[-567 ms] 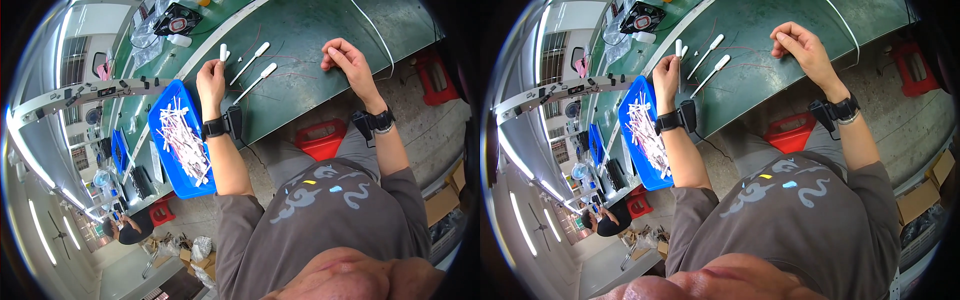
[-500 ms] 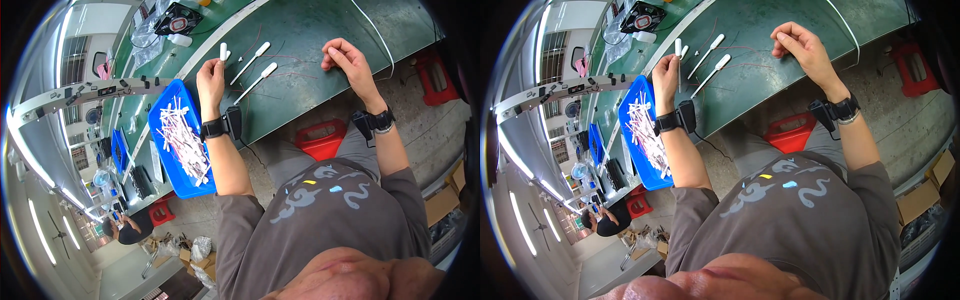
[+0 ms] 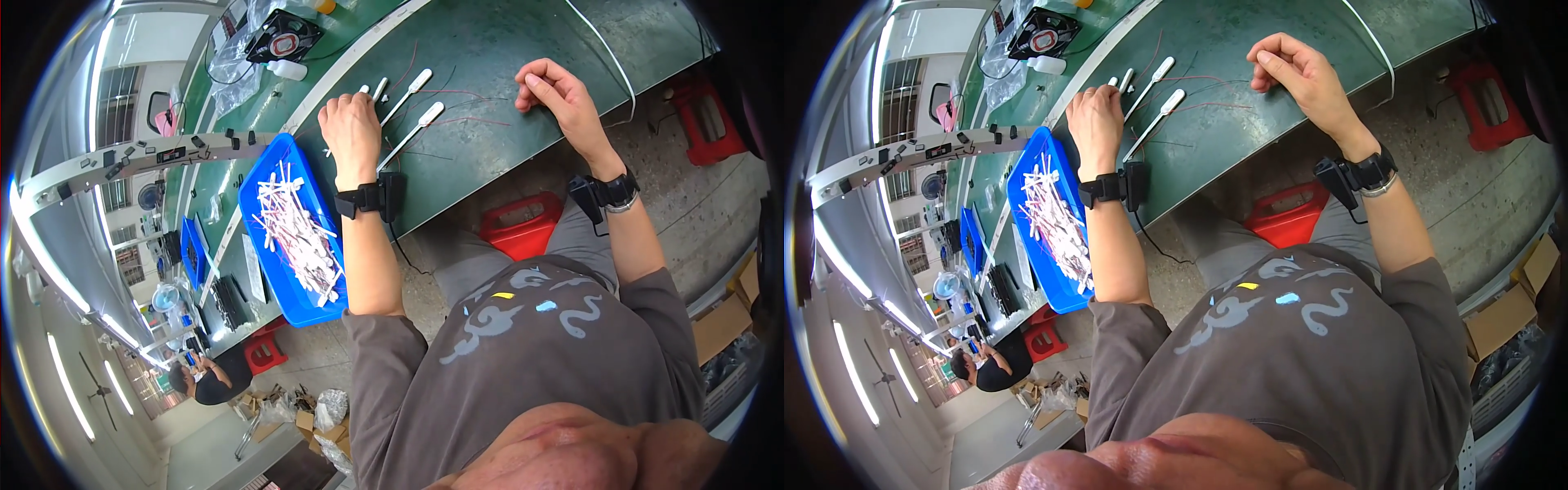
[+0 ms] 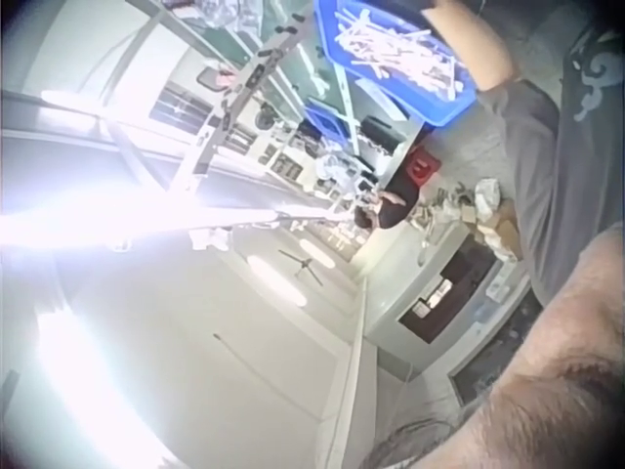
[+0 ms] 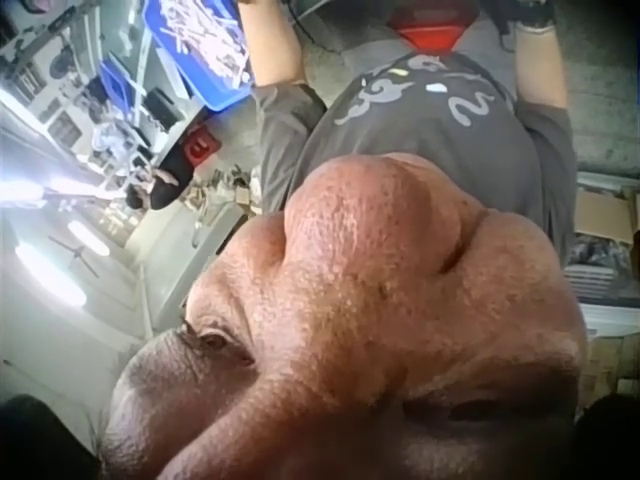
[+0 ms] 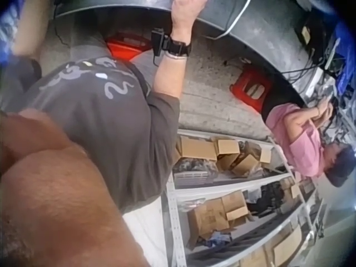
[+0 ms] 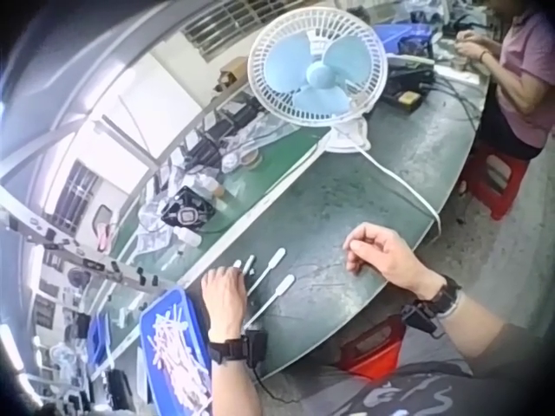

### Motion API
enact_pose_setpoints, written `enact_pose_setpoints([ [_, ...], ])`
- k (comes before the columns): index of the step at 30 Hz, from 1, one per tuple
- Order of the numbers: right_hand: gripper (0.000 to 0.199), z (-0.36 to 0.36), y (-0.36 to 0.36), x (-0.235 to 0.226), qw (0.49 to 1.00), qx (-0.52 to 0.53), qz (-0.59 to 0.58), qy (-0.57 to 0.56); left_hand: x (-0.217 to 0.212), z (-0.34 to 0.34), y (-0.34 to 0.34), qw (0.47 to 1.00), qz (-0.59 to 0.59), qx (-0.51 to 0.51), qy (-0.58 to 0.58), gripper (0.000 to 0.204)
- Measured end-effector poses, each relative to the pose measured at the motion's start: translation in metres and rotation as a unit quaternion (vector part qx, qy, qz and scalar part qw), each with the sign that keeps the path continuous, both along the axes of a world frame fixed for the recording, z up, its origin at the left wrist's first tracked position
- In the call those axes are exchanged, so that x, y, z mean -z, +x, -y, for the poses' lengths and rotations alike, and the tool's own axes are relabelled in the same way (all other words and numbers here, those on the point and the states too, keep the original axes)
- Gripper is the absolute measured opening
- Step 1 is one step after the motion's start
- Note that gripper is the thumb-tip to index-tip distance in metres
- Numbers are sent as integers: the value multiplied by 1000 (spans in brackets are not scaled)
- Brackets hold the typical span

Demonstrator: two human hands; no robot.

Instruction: Assembling and soldering small white electronic components at a manual workstation.

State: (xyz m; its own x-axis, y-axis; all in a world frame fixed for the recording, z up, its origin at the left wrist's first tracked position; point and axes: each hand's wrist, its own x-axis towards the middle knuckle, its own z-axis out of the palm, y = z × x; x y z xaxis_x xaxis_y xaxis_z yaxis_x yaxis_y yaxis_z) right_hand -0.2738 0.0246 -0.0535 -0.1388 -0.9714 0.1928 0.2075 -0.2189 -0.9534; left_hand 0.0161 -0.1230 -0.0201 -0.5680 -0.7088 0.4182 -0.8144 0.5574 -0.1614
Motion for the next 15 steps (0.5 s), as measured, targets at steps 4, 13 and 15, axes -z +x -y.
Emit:
enact_pose_setpoints([
  [4, 17, 0, -2, 0, 1000, -2, 1, -2, -1, 6, 1, 998, -32, -15, 45, 17],
  [13, 17, 0, -2, 1, 1000, -8, 7, -2, 1, 29, 12, 976, -115, -73, 171, 25],
  [15, 17, 0, -3, 1, 1000, -10, 11, -3, -1, 37, 17, 965, -135, -90, 208, 26],
])
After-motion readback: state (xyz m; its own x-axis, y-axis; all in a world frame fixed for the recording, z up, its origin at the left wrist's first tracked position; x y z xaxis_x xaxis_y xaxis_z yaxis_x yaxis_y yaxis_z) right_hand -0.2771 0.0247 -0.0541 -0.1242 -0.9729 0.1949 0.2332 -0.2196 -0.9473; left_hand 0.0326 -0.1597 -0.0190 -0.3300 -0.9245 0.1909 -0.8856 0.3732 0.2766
